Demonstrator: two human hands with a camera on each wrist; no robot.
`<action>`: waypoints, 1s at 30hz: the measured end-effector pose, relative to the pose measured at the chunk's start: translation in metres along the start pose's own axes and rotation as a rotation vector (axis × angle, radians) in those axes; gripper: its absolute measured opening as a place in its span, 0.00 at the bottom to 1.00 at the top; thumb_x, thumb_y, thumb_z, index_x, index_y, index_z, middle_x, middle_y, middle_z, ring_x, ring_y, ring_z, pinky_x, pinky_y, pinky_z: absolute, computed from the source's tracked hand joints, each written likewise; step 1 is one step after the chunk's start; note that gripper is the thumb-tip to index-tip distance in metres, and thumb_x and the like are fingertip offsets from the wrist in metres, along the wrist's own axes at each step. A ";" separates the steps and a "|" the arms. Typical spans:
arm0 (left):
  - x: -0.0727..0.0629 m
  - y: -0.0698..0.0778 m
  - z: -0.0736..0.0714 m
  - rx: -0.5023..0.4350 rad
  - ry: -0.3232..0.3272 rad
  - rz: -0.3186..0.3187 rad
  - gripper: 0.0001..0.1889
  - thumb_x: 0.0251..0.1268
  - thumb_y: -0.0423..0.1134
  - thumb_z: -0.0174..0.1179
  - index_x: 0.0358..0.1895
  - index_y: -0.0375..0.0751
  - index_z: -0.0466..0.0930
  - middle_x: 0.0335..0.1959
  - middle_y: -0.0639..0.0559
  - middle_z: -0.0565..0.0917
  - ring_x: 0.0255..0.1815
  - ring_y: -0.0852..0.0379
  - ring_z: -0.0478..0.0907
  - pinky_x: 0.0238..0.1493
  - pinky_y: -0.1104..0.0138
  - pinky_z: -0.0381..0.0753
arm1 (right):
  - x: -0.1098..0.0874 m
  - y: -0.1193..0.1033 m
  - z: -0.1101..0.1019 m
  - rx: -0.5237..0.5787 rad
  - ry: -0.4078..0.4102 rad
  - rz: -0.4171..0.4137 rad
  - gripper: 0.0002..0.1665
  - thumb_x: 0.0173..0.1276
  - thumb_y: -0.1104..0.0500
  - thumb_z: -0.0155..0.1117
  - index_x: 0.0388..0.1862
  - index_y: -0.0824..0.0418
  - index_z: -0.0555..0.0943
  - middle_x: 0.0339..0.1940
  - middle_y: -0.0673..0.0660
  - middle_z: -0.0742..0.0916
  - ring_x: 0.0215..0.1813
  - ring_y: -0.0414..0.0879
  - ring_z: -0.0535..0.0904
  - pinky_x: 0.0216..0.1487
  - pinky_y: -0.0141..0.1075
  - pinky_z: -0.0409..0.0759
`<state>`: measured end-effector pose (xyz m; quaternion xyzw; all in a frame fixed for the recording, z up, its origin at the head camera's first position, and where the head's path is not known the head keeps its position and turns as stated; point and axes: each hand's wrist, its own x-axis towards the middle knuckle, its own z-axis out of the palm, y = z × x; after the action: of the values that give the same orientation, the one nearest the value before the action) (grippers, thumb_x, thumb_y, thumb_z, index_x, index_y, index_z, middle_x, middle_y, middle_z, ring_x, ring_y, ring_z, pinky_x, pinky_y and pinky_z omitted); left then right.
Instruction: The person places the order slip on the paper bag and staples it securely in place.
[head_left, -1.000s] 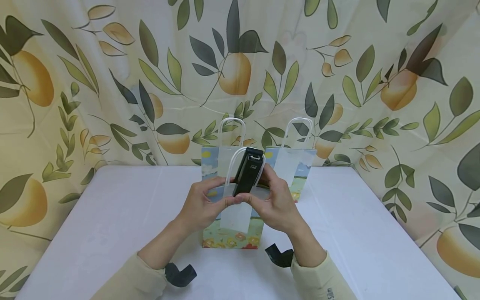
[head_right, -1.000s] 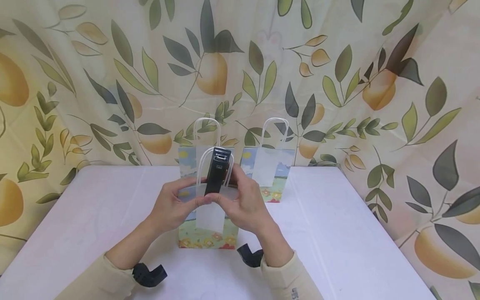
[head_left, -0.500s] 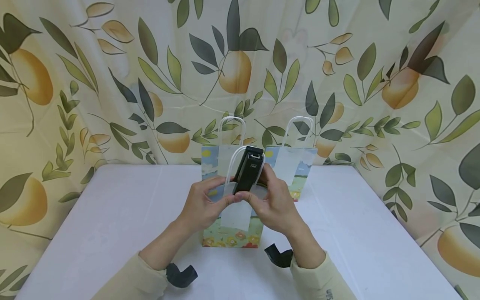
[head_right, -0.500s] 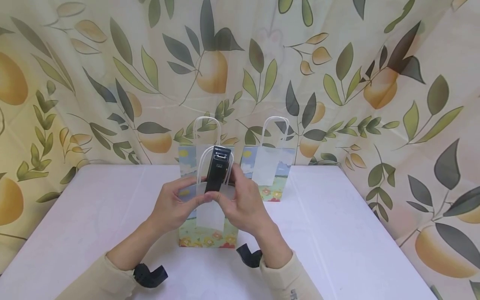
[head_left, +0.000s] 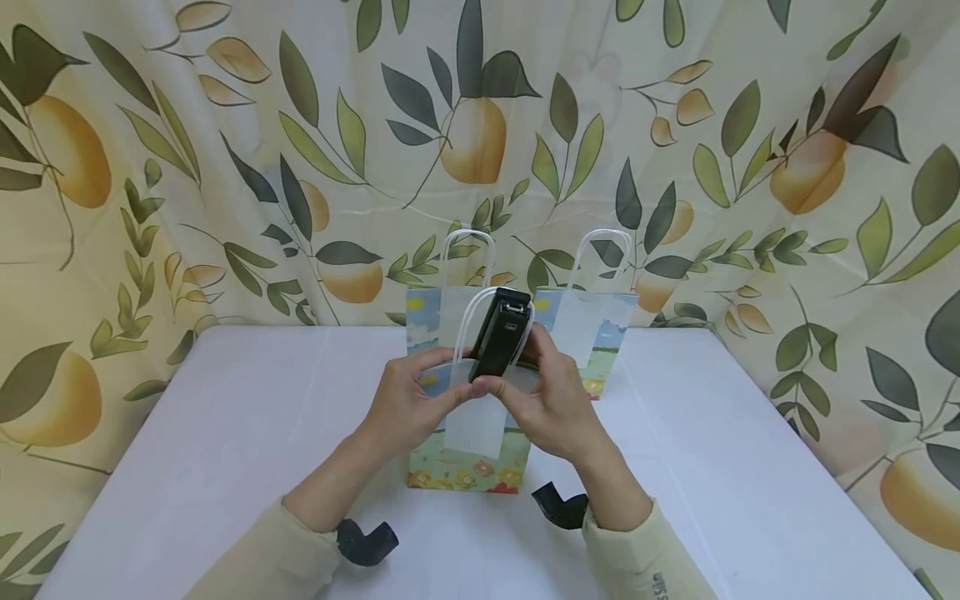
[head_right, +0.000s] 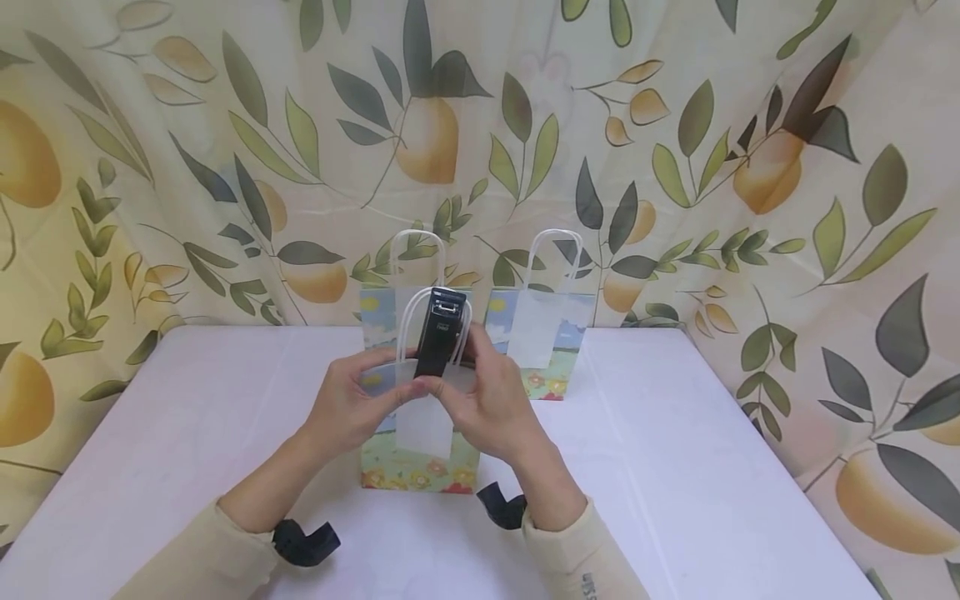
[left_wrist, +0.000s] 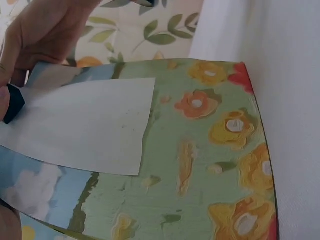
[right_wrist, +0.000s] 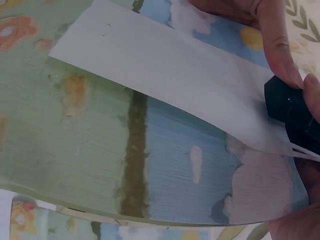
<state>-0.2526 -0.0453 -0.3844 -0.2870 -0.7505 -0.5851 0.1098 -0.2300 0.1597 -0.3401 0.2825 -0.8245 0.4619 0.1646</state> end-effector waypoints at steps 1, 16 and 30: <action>0.000 0.000 0.000 0.001 -0.004 -0.006 0.21 0.61 0.36 0.75 0.59 0.43 0.86 0.56 0.51 0.90 0.58 0.54 0.87 0.59 0.57 0.84 | 0.000 0.000 -0.001 0.001 -0.007 0.001 0.38 0.64 0.65 0.77 0.69 0.65 0.70 0.55 0.59 0.90 0.56 0.51 0.88 0.51 0.41 0.88; 0.003 -0.003 -0.012 -0.008 -0.107 -0.052 0.29 0.54 0.42 0.80 0.62 0.54 0.84 0.60 0.58 0.87 0.62 0.56 0.83 0.62 0.53 0.81 | -0.001 -0.003 -0.009 0.014 -0.075 0.031 0.44 0.62 0.63 0.80 0.73 0.60 0.68 0.58 0.56 0.89 0.59 0.49 0.85 0.61 0.45 0.83; 0.006 -0.002 -0.024 -0.047 -0.154 -0.076 0.19 0.69 0.39 0.69 0.62 0.49 0.84 0.56 0.51 0.89 0.41 0.62 0.85 0.43 0.68 0.85 | 0.001 -0.002 -0.017 0.073 -0.103 -0.061 0.62 0.56 0.69 0.81 0.84 0.53 0.55 0.63 0.57 0.85 0.62 0.46 0.83 0.68 0.45 0.78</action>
<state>-0.2627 -0.0659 -0.3761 -0.3051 -0.7531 -0.5825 0.0228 -0.2295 0.1731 -0.3301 0.3368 -0.8055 0.4712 0.1257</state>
